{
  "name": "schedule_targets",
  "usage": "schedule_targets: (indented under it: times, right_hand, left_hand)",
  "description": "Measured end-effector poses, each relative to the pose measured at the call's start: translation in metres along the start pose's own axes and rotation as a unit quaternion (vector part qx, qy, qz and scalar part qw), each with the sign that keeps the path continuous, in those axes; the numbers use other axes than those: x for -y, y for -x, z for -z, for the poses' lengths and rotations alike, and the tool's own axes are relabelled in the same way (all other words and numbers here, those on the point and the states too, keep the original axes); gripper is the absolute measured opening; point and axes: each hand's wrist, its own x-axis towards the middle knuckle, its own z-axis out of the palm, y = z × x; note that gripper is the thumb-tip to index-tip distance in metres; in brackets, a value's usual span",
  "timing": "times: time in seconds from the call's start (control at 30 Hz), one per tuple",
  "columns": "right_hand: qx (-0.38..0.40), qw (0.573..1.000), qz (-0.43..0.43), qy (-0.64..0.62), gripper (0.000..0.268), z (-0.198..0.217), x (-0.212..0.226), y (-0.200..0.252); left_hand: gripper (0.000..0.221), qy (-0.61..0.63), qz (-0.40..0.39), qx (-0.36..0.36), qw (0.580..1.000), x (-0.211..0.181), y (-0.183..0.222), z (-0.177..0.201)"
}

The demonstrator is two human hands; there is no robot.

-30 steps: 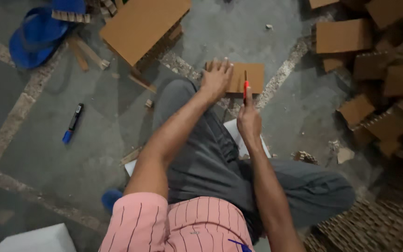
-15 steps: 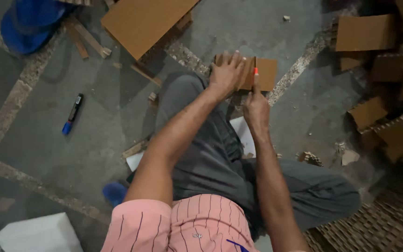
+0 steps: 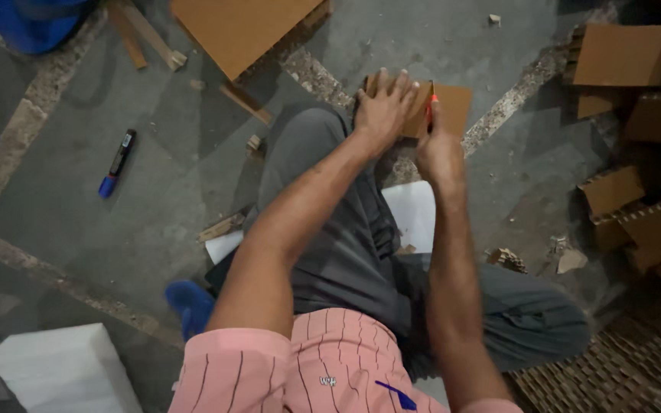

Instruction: The person cuts into cardboard sheets using a utility knife while sitting on the floor, then folds the cut cardboard pieces into smaller structural inserts.

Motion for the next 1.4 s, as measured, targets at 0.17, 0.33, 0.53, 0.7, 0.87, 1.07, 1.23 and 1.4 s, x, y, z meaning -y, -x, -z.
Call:
schedule_targets:
  times: [0.17,0.33,0.53,0.7,0.87,1.07,1.23,1.4]
  right_hand:
    - [0.126,0.981,-0.143,0.011,0.071,0.011,0.003,0.039]
    - [0.150,0.972,-0.177,0.033,0.069,0.021,0.032,0.133]
    - [0.136,0.979,-0.141,0.046,0.064,0.024,0.016,0.186]
    - [-0.092,0.991,0.011,-0.100,0.050,-0.012,-0.042,0.195]
    - [-0.179,0.788,-0.211,-0.550,0.050,-0.001,-0.045,0.157]
    - [-0.240,0.661,-0.205,-0.680,0.045,0.013,-0.039,0.154]
    - [-0.198,0.486,-0.274,-0.806,0.052,0.012,-0.068,0.159]
    - [-0.064,0.619,-0.284,-0.729,0.043,0.006,-0.110,0.168]
  left_hand:
    - [0.076,-0.002,0.004,0.007,1.000,-0.002,-0.006,-0.002]
    - [0.077,0.024,0.008,-0.018,1.000,-0.003,0.008,0.026]
    - [0.086,0.025,-0.017,-0.073,0.997,0.003,0.026,0.049]
    - [0.070,0.064,-0.024,-0.040,0.997,-0.013,0.044,0.083]
    - [0.058,0.321,-0.062,-0.002,0.945,-0.050,0.089,0.074]
    - [0.064,0.369,-0.194,0.029,0.909,-0.070,0.129,0.075]
    - [0.055,0.318,-0.261,0.039,0.911,-0.077,0.136,0.093]
    - [0.023,0.138,-0.366,-0.140,0.910,-0.081,0.130,0.088]
